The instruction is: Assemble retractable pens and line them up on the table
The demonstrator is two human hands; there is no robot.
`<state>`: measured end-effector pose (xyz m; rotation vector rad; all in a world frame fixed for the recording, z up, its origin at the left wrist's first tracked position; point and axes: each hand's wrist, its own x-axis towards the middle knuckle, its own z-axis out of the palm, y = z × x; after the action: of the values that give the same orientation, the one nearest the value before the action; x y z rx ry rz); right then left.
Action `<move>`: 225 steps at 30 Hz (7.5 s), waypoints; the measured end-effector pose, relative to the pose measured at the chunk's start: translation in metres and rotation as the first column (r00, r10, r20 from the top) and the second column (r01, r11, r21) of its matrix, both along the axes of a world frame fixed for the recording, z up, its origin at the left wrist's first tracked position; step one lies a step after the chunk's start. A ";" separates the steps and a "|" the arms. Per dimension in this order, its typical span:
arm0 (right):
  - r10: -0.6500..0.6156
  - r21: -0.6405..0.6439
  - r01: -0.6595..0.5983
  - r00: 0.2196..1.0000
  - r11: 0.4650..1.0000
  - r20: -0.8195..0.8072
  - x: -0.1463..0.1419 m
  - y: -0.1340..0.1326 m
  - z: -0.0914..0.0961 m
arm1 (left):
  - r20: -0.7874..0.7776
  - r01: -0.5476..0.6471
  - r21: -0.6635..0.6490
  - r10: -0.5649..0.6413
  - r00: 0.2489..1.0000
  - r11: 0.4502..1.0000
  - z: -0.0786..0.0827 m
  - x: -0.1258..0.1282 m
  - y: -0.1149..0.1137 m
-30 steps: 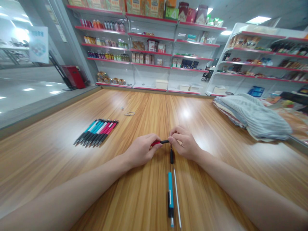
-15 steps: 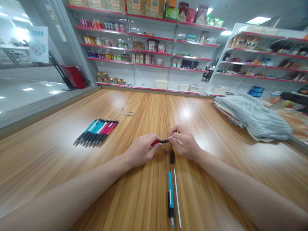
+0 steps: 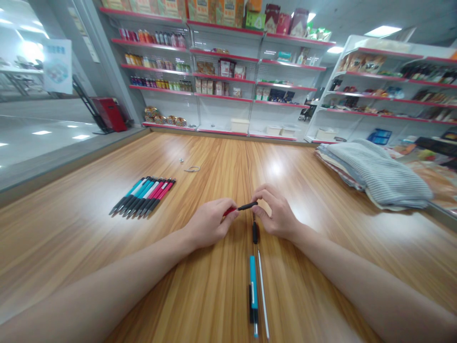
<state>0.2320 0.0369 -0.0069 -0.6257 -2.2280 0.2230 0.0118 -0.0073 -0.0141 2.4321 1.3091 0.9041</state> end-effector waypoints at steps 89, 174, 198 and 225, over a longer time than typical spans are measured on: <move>0.142 -0.786 -0.303 0.952 0.539 -0.270 0.018 0.027 -0.009 | -0.011 -0.018 0.025 0.018 1.000 1.000 0.002 0.000 0.000; 0.362 -0.787 0.078 0.857 0.613 0.367 0.037 0.002 0.053 | -0.004 -0.013 0.029 0.013 1.000 1.000 0.002 0.000 0.001; 0.354 -0.833 -0.163 0.934 0.529 0.042 0.034 0.005 0.010 | -0.006 -0.013 0.057 0.013 1.000 0.998 0.000 0.000 0.001; 0.331 -0.837 -0.123 0.941 0.533 0.073 0.034 0.006 0.007 | -0.051 -0.017 0.017 0.018 0.999 1.000 -0.001 0.000 0.002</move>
<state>0.2656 0.0425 -0.0003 -0.8590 -2.3363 1.4906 0.0113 -0.0052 -0.0147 2.4756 1.3481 0.8650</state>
